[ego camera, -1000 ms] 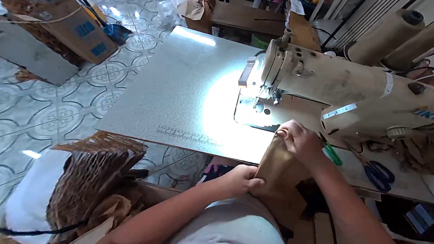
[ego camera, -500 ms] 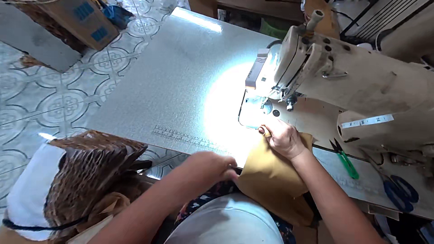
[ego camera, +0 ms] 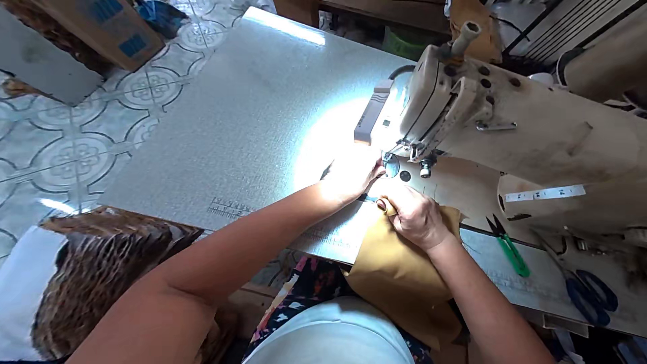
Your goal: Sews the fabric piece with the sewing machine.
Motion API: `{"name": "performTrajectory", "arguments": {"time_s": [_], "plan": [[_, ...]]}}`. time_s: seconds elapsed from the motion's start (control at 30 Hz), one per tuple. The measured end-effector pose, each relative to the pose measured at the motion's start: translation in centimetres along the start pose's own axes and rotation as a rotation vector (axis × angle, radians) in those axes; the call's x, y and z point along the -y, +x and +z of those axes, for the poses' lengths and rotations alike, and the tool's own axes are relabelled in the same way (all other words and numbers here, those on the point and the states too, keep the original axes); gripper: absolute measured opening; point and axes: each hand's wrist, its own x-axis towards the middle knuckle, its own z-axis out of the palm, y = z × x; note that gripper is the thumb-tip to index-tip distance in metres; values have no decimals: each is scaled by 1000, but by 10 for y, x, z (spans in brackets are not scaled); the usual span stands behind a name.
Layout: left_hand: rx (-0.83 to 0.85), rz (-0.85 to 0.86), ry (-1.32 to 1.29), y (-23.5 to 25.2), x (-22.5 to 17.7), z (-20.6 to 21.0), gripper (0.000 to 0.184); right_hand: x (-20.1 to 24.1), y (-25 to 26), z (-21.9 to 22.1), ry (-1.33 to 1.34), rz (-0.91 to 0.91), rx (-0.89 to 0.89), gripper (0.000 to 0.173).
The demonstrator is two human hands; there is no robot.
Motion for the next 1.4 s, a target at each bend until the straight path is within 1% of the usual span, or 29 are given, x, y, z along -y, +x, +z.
{"name": "performTrajectory", "arguments": {"time_s": [0.1,0.17,0.23,0.33,0.4,0.47,0.5,0.53,0.6,0.63,0.67,0.73,0.77,0.83,0.9,0.97,1.0,1.1,1.17,1.23,1.33,1.4], "plan": [[-50,89,-16,-8,11,0,16,-1,0,1,14,-12,-5,19],[-61,100,16,-12,16,-4,14,0,0,1,14,-12,-3,20],[-57,24,100,-10,18,-9,19,0,0,0,9,-14,3,20],[-13,-154,131,1,22,-11,31,0,0,0,-1,-23,18,21],[35,-275,96,10,24,-9,37,0,1,0,-14,-36,25,21],[13,-366,33,18,25,-5,40,0,4,2,-26,-60,27,21],[-19,-372,11,18,25,-5,41,0,7,3,-31,-70,27,21],[-51,-344,9,16,23,-7,41,-1,10,4,-36,-77,27,21],[-94,-220,19,1,19,-17,41,-3,17,8,-39,-76,29,22],[-109,-176,-5,-11,15,-24,37,-4,20,10,-36,-75,29,22],[-150,-115,-44,-24,11,-29,28,-5,24,11,-32,-73,35,22],[-128,6,-114,-52,2,-33,18,-6,30,12,-10,-75,36,19],[-119,74,-122,-64,0,-29,16,-6,32,12,-3,-78,38,19],[-134,214,-75,-77,-1,-16,18,-5,33,13,-2,-85,40,20],[-152,279,-6,-80,1,-5,20,-5,33,13,1,-84,41,19],[-154,291,47,-80,2,-2,21,-2,33,10,-18,-54,37,18],[-147,286,67,-79,3,-2,21,2,33,5,-52,-11,28,19],[-93,269,74,-75,4,-6,22,25,21,-13,-243,210,-26,27],[-53,268,72,-71,3,-10,23,33,4,-14,-342,293,-93,28],[-18,262,75,-68,3,-13,23,39,-9,-10,-297,321,-82,26],[5,259,122,-66,-2,-17,18,43,-22,-4,-217,350,15,29],[35,257,141,-70,-7,-21,27,46,-26,-4,-219,343,31,28]]}}
